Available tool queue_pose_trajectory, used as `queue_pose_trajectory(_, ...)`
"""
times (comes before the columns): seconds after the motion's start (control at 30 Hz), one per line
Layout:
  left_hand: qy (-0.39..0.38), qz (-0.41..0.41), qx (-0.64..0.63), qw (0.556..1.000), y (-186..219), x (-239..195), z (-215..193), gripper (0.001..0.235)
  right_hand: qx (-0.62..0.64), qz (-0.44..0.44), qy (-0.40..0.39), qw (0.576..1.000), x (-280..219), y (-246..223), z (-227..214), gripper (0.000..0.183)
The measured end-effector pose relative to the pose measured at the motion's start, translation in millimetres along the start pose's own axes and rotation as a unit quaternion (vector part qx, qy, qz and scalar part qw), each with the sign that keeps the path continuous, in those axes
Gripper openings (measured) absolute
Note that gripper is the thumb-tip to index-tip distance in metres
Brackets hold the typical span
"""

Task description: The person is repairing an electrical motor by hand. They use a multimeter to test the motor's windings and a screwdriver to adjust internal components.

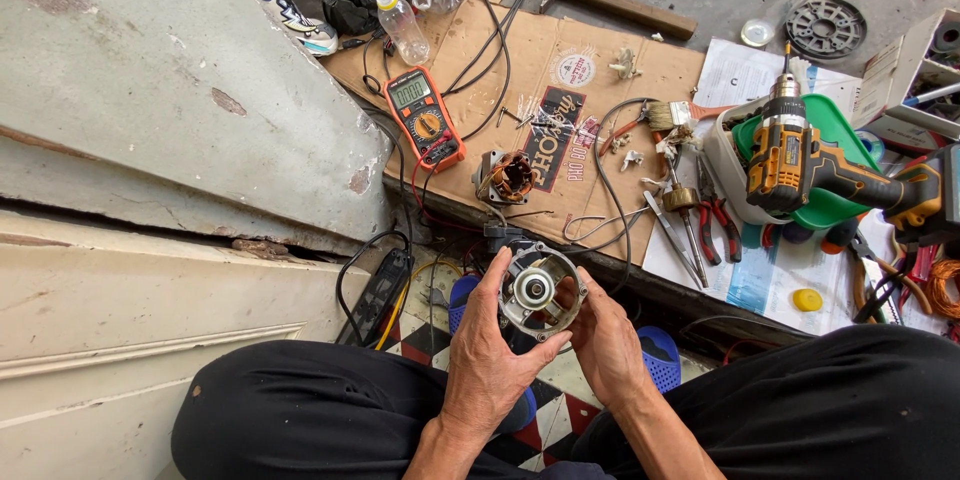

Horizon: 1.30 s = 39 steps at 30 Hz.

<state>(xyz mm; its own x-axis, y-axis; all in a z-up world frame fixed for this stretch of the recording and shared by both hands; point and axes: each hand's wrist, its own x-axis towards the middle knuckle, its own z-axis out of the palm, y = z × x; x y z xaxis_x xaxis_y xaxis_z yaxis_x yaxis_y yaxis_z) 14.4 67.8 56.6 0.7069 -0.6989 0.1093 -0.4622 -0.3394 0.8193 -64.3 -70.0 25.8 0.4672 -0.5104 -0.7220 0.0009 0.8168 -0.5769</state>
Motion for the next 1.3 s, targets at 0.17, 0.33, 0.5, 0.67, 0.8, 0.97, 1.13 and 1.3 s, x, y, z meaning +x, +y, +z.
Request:
queue_pose_trajectory(0.17,-0.008,-0.01,-0.004,1.0,0,0,0,0.108,0.015,-0.005,-0.01,1.0,2,2,-1,0.043)
queue_pose_trajectory(0.33,-0.019,-0.017,-0.017,1.0,-3,-1,1,0.105,0.007,-0.011,-0.019,1.0,5,4,-2,0.041)
queue_pose_trajectory(0.5,-0.032,-0.037,-0.018,0.999,-8,-1,3,0.103,-0.025,-0.002,0.001,1.0,7,4,-3,0.043)
queue_pose_trajectory(0.67,-0.003,-0.216,-0.11,0.97,14,10,1,0.107,-0.049,-0.002,0.012,0.999,-3,-5,11,0.05)
queue_pose_trajectory(0.8,0.05,-0.455,-0.41,0.789,39,33,-6,0.109,-0.079,0.02,0.026,0.996,-24,-29,28,0.063)
queue_pose_trajectory(0.97,0.03,-0.436,-0.404,0.804,34,37,14,0.106,-0.041,-0.006,-0.024,0.999,-3,-24,8,0.046)
queue_pose_trajectory(1.13,-0.046,-0.396,-0.363,0.842,8,55,37,0.13,-0.051,-0.046,0.066,0.995,33,-57,4,0.03)
queue_pose_trajectory(1.3,0.123,-0.443,-0.367,0.809,-16,74,44,0.078,-0.477,-0.35,0.123,0.797,101,-95,1,0.027)
